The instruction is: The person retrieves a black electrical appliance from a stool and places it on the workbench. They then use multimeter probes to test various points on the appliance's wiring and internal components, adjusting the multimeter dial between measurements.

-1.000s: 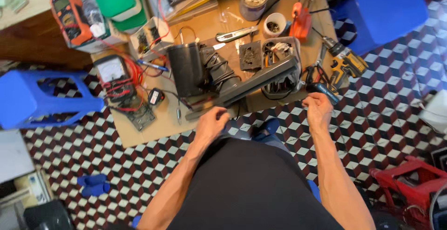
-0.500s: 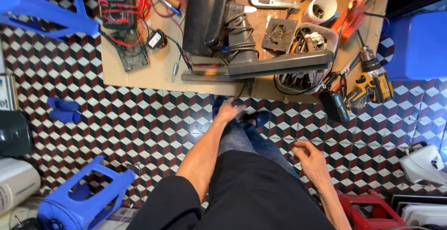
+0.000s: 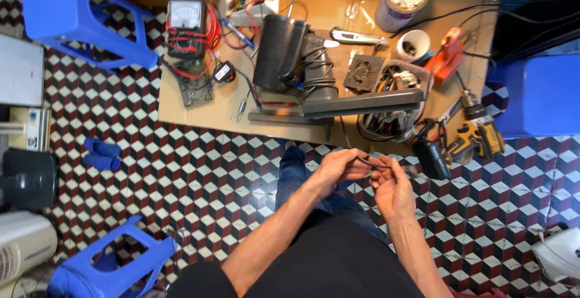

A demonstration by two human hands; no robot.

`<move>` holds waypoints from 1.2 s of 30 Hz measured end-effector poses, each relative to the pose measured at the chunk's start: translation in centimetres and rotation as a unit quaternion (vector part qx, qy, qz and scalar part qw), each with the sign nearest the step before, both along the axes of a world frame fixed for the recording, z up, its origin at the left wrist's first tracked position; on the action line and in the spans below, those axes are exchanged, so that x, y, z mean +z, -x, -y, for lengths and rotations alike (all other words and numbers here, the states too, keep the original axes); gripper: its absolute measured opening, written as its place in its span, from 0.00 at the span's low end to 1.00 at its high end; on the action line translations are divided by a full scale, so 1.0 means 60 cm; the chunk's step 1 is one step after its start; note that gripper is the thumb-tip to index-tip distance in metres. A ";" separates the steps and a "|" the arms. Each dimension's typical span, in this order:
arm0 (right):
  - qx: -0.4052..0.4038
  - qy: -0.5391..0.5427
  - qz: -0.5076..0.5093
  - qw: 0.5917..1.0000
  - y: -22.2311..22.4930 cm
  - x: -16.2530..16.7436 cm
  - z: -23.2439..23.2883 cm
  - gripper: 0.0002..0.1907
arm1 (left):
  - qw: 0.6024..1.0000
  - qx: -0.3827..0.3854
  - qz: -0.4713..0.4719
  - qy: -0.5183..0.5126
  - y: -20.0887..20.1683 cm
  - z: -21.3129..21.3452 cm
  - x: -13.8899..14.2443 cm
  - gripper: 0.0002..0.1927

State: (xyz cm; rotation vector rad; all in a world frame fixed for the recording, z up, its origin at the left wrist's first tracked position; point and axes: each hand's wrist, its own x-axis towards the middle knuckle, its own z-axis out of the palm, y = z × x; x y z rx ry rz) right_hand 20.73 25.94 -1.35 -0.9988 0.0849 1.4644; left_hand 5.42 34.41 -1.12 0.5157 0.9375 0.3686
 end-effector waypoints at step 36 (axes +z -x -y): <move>-0.059 -0.233 0.047 0.970 -0.245 0.261 -0.365 0.16 | 0.652 -0.369 -0.234 -0.620 -0.050 -0.254 0.030 0.33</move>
